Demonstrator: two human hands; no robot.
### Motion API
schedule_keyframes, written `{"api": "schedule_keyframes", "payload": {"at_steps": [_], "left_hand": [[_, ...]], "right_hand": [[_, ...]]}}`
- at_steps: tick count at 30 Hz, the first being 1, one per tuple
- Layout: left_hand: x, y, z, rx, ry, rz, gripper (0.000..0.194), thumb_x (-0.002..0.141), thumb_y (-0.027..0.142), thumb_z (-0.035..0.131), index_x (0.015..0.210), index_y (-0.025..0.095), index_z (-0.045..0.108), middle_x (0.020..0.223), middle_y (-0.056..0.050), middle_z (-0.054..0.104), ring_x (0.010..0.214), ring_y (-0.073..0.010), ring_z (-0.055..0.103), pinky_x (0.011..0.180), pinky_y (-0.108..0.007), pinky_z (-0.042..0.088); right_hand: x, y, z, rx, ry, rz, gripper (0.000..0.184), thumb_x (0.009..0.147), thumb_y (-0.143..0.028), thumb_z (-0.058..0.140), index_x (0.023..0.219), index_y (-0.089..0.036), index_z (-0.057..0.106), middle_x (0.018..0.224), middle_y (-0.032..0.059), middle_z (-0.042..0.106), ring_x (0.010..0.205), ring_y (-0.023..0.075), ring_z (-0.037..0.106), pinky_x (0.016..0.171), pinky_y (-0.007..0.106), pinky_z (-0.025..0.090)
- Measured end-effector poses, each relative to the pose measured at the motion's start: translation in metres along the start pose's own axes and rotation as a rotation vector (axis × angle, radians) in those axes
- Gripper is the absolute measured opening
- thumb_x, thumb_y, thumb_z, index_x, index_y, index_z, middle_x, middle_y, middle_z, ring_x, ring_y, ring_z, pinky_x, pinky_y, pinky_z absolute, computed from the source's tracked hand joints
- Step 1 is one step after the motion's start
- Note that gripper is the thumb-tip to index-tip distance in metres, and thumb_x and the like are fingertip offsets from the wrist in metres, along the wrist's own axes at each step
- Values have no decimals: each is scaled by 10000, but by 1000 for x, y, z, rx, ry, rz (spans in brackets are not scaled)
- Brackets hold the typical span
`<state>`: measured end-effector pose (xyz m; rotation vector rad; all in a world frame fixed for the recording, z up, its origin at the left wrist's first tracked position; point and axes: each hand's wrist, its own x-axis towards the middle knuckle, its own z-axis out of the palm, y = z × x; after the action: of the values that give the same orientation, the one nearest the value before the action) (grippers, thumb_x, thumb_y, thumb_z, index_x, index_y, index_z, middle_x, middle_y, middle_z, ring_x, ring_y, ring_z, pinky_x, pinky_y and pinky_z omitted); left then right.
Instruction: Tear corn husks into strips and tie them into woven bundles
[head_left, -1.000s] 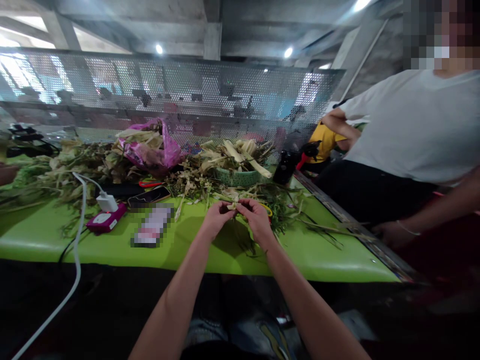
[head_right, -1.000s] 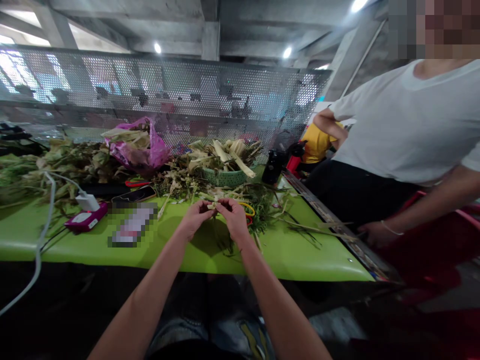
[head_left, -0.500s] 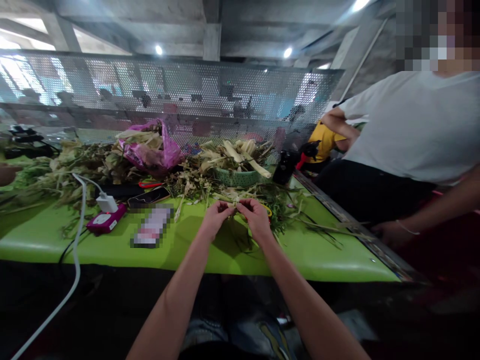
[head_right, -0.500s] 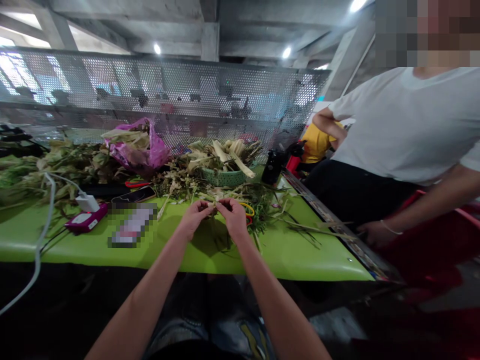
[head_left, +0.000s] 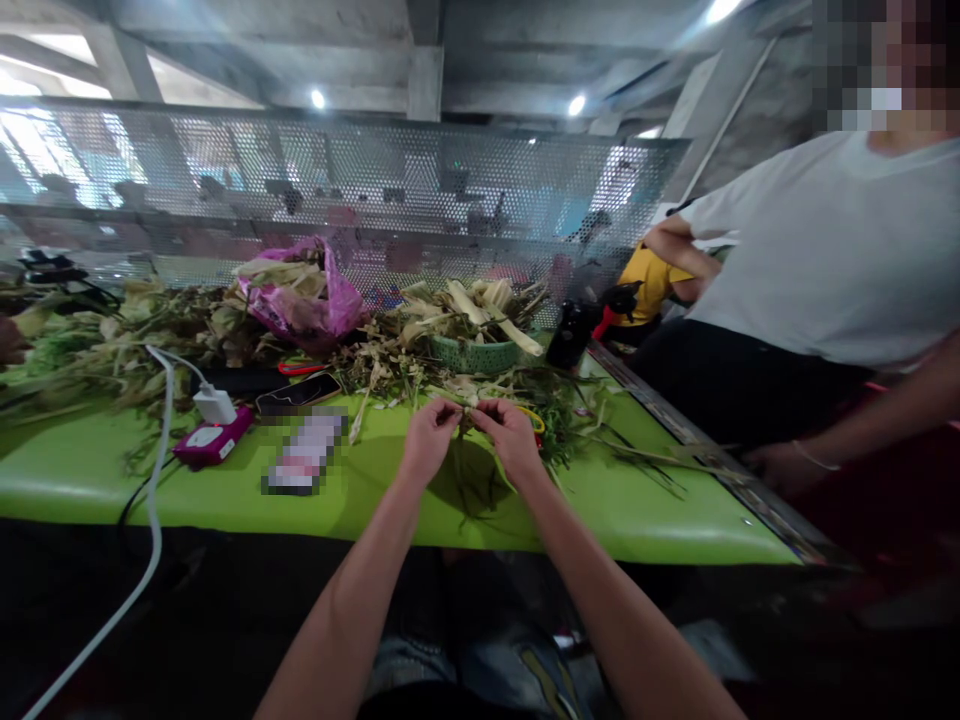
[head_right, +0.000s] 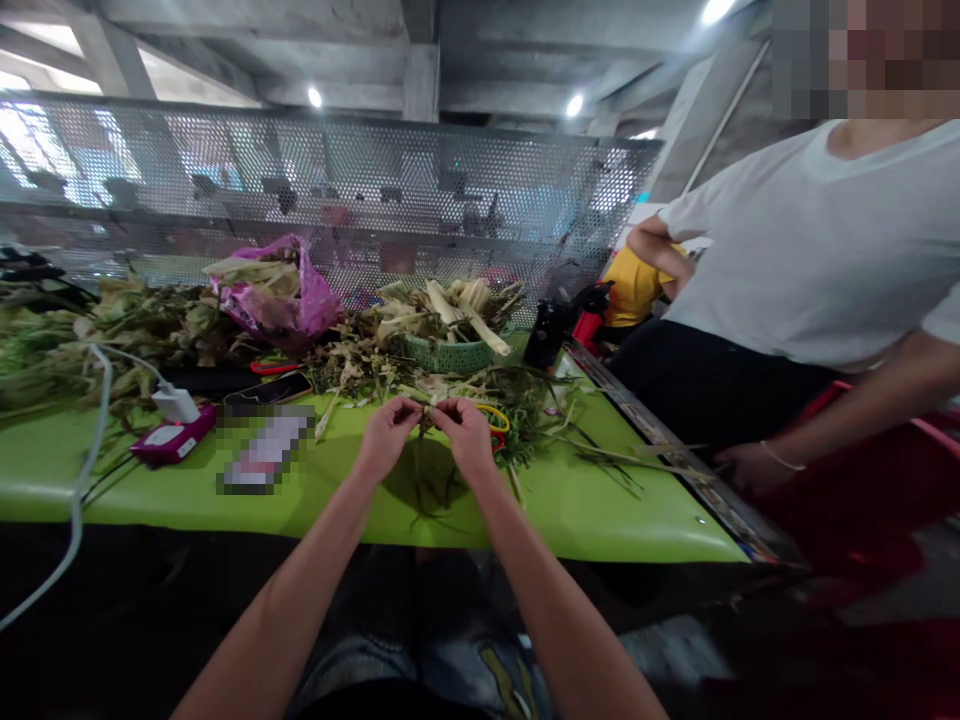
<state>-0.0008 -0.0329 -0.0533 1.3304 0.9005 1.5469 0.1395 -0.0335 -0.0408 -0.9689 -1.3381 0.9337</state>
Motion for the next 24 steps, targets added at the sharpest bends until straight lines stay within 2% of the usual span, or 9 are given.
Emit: {"api": "schedule_keyframes", "payload": {"at_steps": [5, 9, 12, 18, 24], "left_hand": [[0, 0, 3, -15, -11, -22, 110, 738, 245, 656, 799, 160, 625, 727, -10, 626, 697, -126, 559, 697, -256, 435], [0, 0, 4, -122, -44, -97, 283, 667, 273, 735, 885, 157, 598, 760, -14, 646, 693, -120, 587, 686, -254, 461], [-1, 1, 1, -204, 12, -168, 332, 637, 296, 761, 884, 167, 582, 769, -7, 647, 686, -114, 598, 651, -236, 466], [-2, 3, 0, -253, 64, -220, 353, 623, 316, 771, 887, 182, 579, 772, 9, 641, 689, -102, 605, 649, -223, 474], [-1, 3, 2, -304, 67, -221, 369, 587, 296, 796, 858, 164, 583, 728, 19, 629, 654, -93, 594, 650, -230, 480]], "right_hand": [[1, 1, 1, 15, 33, 2, 295, 642, -424, 753, 784, -186, 653, 719, -1, 630, 670, 148, 548, 673, 303, 452], [1, -1, 0, 39, 50, 30, 321, 662, -455, 734, 839, -193, 680, 759, 18, 657, 693, 159, 567, 666, 301, 467], [0, -4, -2, 72, 58, 62, 357, 717, -507, 671, 915, -210, 690, 831, 36, 684, 709, 170, 590, 643, 301, 475], [0, -1, -3, 95, 38, 102, 318, 690, -499, 693, 756, -189, 663, 695, 21, 648, 614, 156, 563, 588, 289, 449], [1, 2, -2, 67, 22, 63, 265, 641, -403, 747, 750, -189, 636, 653, -22, 586, 596, 125, 508, 592, 269, 418]]}}
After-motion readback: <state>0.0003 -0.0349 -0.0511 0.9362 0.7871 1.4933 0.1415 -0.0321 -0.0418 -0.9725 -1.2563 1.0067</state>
